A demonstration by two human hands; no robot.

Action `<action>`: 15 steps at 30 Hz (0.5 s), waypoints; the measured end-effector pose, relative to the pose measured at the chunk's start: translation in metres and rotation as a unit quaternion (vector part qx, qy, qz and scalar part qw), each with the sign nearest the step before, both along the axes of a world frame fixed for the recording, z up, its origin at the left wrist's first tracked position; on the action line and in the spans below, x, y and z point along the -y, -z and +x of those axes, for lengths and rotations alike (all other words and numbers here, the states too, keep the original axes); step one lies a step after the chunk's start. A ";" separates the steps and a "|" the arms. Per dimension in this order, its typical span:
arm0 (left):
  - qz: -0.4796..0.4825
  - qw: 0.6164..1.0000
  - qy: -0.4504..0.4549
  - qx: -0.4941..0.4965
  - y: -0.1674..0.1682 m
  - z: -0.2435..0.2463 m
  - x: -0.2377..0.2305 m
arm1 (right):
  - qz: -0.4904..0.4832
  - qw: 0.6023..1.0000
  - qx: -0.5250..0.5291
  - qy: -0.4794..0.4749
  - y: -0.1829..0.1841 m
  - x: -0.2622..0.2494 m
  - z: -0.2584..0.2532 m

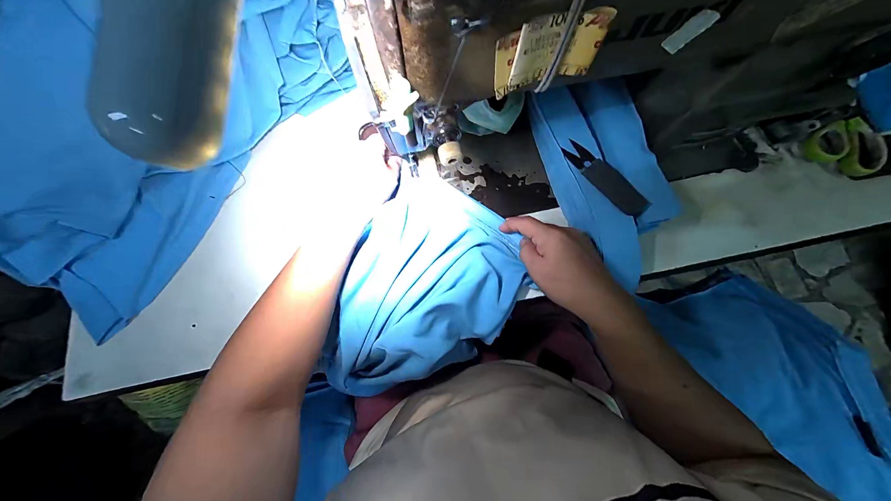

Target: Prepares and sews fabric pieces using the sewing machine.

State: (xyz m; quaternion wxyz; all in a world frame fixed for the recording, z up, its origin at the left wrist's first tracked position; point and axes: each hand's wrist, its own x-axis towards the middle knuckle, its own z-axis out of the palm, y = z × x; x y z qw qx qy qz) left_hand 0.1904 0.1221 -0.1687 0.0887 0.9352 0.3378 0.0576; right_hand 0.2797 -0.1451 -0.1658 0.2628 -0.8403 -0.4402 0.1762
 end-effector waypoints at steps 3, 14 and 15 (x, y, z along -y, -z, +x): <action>-0.143 0.989 0.028 0.035 -0.020 -0.058 0.022 | 0.050 0.999 -0.001 -0.011 0.005 0.014 -0.006; -0.355 0.927 -0.100 -0.072 0.086 -0.218 0.145 | -0.030 0.988 -0.136 -0.068 -0.010 0.008 -0.017; -0.350 0.930 -0.107 -0.020 0.106 -0.211 0.156 | -0.031 0.987 -0.142 -0.069 -0.011 0.006 -0.020</action>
